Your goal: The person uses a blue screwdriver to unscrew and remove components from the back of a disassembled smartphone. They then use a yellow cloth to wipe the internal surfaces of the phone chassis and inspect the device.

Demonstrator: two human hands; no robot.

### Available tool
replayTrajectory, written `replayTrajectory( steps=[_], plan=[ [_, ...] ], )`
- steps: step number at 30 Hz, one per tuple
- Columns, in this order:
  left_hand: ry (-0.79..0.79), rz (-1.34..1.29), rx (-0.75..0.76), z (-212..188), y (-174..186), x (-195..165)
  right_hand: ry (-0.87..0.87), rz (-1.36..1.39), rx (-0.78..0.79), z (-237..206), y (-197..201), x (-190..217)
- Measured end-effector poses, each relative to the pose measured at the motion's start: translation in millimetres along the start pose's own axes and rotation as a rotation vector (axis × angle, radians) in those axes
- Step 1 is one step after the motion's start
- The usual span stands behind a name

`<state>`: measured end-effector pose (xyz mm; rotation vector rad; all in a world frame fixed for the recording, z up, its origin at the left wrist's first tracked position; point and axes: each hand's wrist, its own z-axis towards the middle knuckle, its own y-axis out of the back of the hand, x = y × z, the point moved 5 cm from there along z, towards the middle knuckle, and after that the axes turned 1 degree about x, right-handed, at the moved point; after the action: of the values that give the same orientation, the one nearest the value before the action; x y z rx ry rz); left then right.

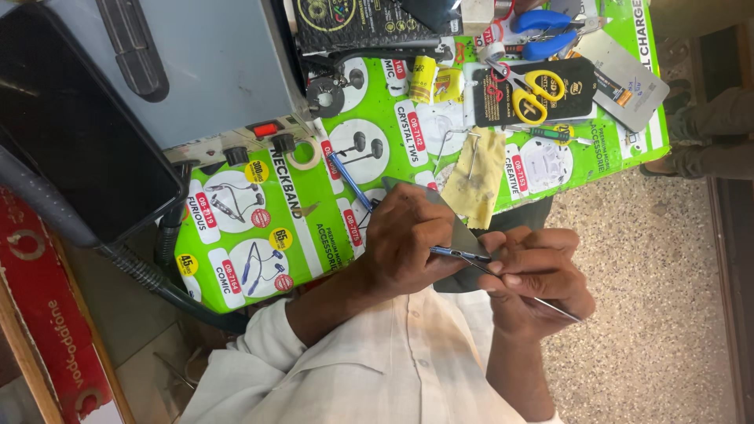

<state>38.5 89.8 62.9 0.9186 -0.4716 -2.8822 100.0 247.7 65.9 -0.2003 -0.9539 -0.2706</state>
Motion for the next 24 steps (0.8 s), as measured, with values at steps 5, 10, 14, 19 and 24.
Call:
replayTrajectory(
  steps=[5, 10, 14, 19, 24],
  plan=[
    [0.005, -0.020, 0.050, -4, -3, -1, -0.116, 0.014, 0.093, 1, 10, -2],
    [0.037, -0.045, -0.012, -4, -3, 1, -0.140, 0.244, 0.036, -7, 7, -26],
    [0.013, -0.070, 0.030, 1, -4, -1, -0.181, 0.548, 0.050, -15, -6, -40],
    [0.200, 0.007, -0.160, 20, 8, -4, -0.421, 0.910, -0.246, -1, 16, -59],
    [0.166, 0.110, -0.168, 35, 37, -17, -0.314, 0.636, -0.282, 17, 45, -45]
  ],
)
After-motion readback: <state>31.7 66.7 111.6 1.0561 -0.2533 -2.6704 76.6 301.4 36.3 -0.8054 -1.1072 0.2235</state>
